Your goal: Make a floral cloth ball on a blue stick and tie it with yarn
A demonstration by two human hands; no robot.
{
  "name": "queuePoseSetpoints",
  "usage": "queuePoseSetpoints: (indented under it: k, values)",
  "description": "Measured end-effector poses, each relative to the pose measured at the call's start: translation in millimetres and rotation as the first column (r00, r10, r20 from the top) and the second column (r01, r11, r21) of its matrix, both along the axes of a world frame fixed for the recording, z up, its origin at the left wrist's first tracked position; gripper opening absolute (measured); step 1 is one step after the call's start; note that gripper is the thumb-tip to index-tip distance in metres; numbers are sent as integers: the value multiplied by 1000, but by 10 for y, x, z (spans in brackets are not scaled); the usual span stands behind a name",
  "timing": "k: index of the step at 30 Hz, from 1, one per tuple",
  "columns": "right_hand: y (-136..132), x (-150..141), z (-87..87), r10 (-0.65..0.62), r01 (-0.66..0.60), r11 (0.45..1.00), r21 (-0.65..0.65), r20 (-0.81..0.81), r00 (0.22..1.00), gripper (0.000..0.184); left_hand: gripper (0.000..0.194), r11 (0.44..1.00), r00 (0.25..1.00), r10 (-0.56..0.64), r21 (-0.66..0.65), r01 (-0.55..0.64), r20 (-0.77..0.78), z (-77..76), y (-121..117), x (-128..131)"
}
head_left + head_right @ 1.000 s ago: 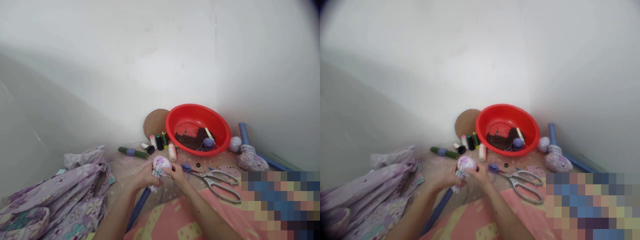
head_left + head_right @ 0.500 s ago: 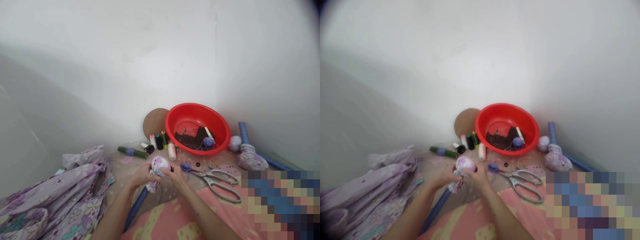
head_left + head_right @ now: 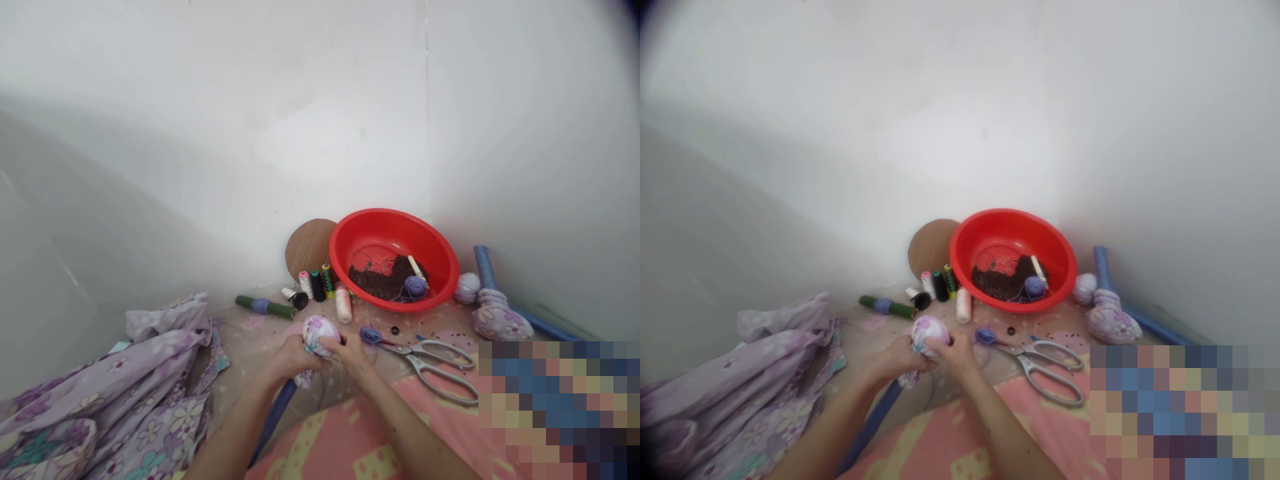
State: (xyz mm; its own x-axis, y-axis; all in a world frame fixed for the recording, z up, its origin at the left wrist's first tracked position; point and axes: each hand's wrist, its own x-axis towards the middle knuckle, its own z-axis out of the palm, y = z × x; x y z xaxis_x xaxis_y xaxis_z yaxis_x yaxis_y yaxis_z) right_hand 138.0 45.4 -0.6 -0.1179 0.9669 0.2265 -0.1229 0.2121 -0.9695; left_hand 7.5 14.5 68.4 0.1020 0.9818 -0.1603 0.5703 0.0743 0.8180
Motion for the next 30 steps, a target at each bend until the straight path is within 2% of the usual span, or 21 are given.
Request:
queuePoseSetpoints:
  k: [2, 6, 12, 15, 19, 22, 30]
  values:
    - [-12, -8, 7, -10, 10, 1000, -3, -3, 1000, 36, 13, 999, 999, 50, 16, -50, -14, -39, 8, 15]
    - [-53, -34, 30, -40, 40, 999, 3, -46, 998, 37, 9, 996, 997, 78, 44, -78, -2, -77, 28, -12]
    - [-121, -75, 82, -236, 229, 971, -65, -166, 957, 42, 13, 992, 990, 100, 67, -107, 99, -62, 34, -93]
    - [-177, -112, 104, -256, 250, 967, -58, -159, 954, 38, 12, 990, 987, 122, 63, -129, 103, -53, 43, -111]
    - [-282, -160, 131, -258, 265, 963, 58, -99, 961, 32, 12, 983, 980, 170, 51, -175, 100, -41, 60, -115]
    - [-359, -190, 159, -275, 278, 946, 168, -42, 961, 34, 12, 981, 977, 187, 38, -191, 100, -42, 76, -116]
    - [-487, -257, 217, -242, 225, 922, 315, 15, 970, 32, 11, 982, 977, 185, 22, -188, 108, -39, 72, -148]
